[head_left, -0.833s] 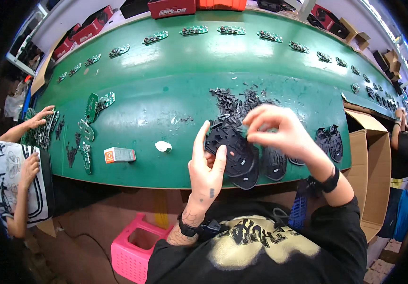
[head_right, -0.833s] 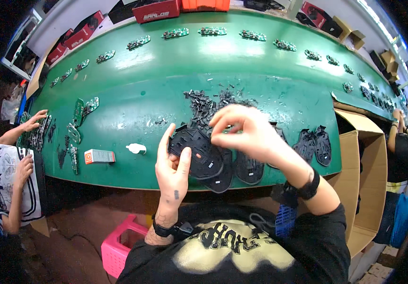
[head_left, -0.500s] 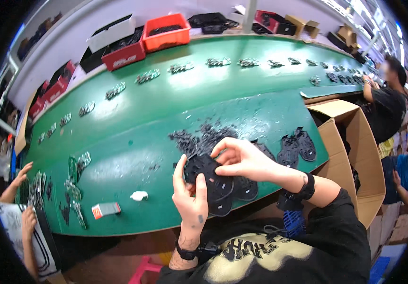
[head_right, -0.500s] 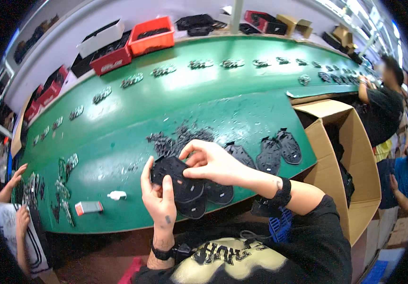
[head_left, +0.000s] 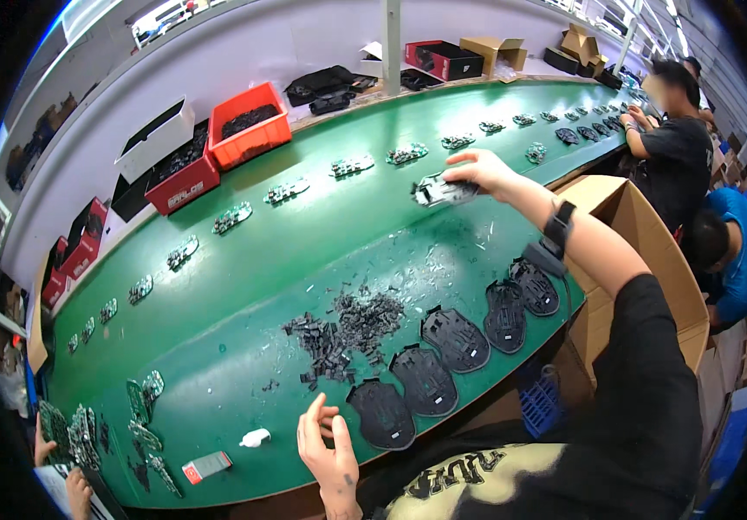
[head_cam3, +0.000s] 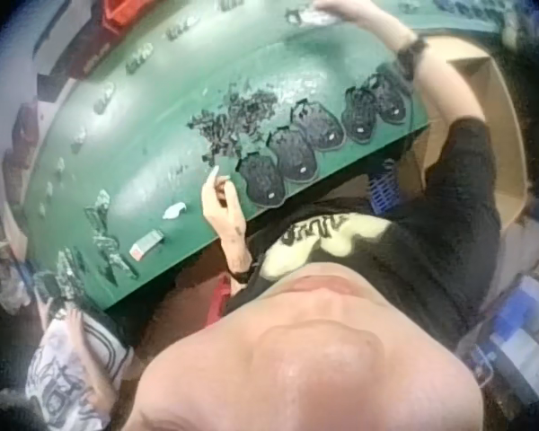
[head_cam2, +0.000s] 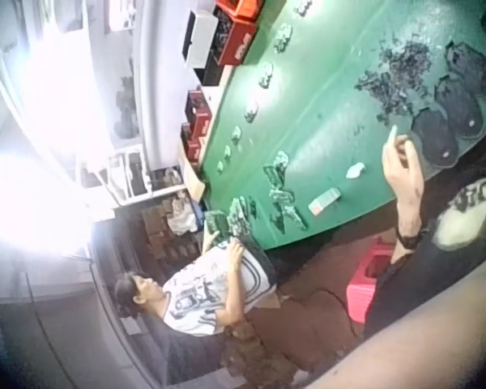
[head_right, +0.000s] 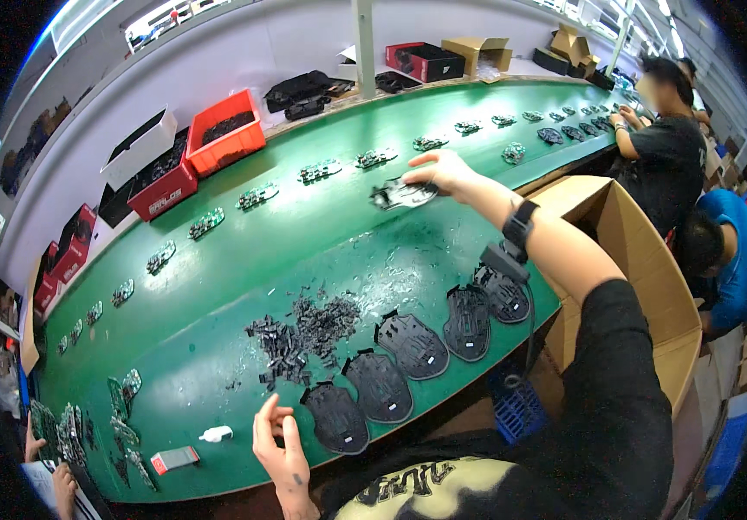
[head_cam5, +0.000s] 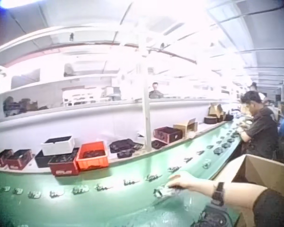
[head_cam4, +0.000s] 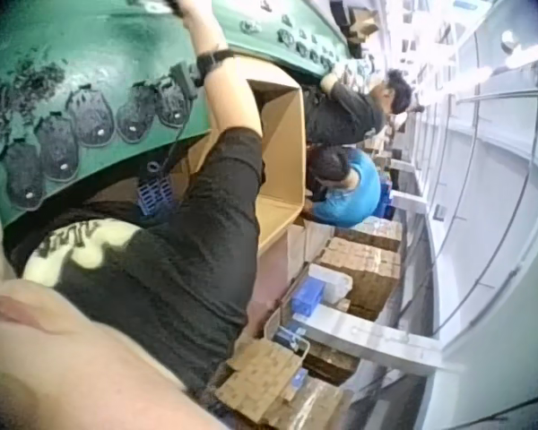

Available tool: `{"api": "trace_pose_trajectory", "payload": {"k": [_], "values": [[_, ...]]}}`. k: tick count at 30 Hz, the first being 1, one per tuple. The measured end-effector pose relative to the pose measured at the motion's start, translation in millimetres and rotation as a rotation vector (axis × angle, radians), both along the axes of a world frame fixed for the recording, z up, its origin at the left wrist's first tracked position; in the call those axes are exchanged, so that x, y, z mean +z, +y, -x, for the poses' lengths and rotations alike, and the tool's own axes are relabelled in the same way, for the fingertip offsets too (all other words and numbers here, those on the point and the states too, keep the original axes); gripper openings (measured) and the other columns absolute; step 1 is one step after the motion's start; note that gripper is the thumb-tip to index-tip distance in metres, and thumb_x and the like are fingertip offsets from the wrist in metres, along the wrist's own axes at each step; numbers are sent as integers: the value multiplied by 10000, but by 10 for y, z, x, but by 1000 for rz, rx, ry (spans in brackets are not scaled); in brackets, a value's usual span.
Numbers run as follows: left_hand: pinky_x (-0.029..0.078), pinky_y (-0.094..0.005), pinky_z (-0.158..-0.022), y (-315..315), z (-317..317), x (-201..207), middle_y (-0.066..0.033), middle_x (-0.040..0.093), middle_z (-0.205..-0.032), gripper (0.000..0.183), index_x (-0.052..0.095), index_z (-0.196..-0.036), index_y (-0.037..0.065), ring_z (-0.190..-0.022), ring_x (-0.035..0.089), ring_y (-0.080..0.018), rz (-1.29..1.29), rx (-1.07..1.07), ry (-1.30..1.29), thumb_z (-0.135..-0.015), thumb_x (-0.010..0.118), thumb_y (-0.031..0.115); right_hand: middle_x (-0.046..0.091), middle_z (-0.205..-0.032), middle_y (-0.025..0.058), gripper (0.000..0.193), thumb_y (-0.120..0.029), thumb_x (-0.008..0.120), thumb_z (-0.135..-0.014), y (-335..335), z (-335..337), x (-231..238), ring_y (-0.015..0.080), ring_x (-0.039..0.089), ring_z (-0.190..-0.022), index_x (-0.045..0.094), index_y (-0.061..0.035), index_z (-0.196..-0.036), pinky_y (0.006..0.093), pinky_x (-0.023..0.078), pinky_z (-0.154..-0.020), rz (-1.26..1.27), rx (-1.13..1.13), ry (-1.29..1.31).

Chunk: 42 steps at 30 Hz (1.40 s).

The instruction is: The person assembles electronic components on a green workbench. They apply glue to black plastic casings and attach small black parts, then place the finished units into a cardboard box. The person repeats this process for multiple units throughout the clip.

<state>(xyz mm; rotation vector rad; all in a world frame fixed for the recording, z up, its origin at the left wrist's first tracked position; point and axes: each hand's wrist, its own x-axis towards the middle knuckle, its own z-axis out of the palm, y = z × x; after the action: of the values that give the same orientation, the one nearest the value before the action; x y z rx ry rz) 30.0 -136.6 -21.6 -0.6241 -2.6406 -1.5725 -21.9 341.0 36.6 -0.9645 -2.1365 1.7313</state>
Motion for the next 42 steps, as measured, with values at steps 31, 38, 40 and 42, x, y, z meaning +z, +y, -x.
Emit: {"api": "trace_pose_trajectory", "payload": {"k": [31,38,40,42], "values": [[454,-300,-662,90,75,-32,-76,602,-903,336,648,-1019,59,-763,569,-205,151,-57,128,-700,752,86,703,-807,126,193,-165,693,-806,-1299,-98,421,201,669,-740,711,11,-884,316,518,-713,-706,736,-26],[430,-233,-614,-58,83,-104,-64,618,-985,432,585,-1224,39,-676,501,-89,-258,86,-208,-807,701,51,636,-809,105,113,-114,709,-775,-2121,-254,-62,287,639,-779,718,-37,-859,367,507,-700,-847,960,168],[417,-186,-667,-74,87,-52,-16,555,-1008,409,539,-1272,0,-763,492,-49,-328,103,-278,-875,636,15,634,-821,96,118,-124,716,-774,-2247,-183,-139,283,636,-794,719,-45,-861,367,505,-710,-853,953,223],[432,-192,-728,-104,137,-92,-18,560,-1014,368,528,-1270,-18,-813,513,-58,-334,92,-205,-916,608,46,636,-831,89,123,-133,721,-772,-2372,-126,-217,279,634,-808,720,-51,-864,368,503,-719,-845,966,246]]}}
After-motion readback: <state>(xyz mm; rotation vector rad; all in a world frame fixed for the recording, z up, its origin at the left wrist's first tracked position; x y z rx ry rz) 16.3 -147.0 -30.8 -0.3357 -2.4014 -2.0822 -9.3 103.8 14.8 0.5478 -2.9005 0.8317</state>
